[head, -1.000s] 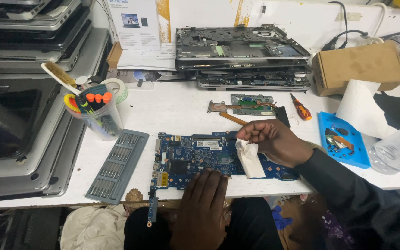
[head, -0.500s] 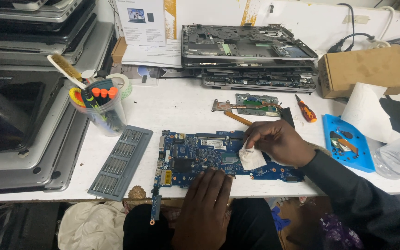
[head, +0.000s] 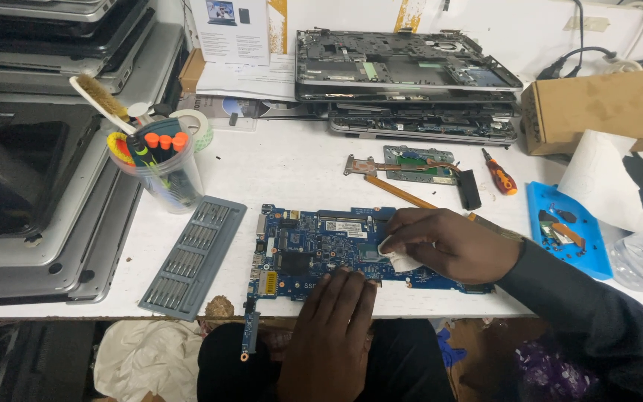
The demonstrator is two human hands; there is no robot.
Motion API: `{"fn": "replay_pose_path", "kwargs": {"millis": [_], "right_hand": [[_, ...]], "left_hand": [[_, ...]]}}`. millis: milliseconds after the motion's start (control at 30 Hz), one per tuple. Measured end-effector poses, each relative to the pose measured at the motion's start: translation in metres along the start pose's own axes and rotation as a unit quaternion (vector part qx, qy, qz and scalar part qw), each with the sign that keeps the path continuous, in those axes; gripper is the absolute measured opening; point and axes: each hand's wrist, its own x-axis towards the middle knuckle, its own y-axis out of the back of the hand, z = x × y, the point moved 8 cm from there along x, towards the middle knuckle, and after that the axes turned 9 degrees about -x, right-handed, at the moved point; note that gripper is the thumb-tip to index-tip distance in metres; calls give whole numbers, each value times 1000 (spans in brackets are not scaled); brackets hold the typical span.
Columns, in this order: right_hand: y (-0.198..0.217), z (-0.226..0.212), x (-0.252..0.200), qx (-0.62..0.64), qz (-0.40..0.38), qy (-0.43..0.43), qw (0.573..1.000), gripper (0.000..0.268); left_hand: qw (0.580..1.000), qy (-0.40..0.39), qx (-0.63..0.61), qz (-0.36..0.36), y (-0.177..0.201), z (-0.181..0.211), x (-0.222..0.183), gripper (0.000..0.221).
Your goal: Extracting a motherboard from a laptop chassis and cleaning it using a brush, tissue, and cleaning solution.
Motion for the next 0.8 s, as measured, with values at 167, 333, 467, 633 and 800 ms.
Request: {"fn": "replay_pose_path", "kwargs": {"millis": [167, 333, 467, 633, 800], "right_hand": [[-2, -4, 8, -25, 66, -14, 997, 22], [-5, 26, 10, -31, 79, -152, 985, 10], [-7, 25, 12, -32, 93, -139, 985, 24], [-10, 20, 16, -1, 87, -91, 992, 19], [-12, 17, 21, -23, 63, -44, 997, 21]], "left_hand": [[1000, -15, -7, 7, 3, 2, 2, 46], [999, -19, -13, 34, 10, 5, 5, 39], [1000, -13, -19, 18, 7, 3, 4, 39], [999, -21, -27, -5, 7, 2, 5, 43], [999, -32, -36, -5, 11, 4, 6, 42]]}}
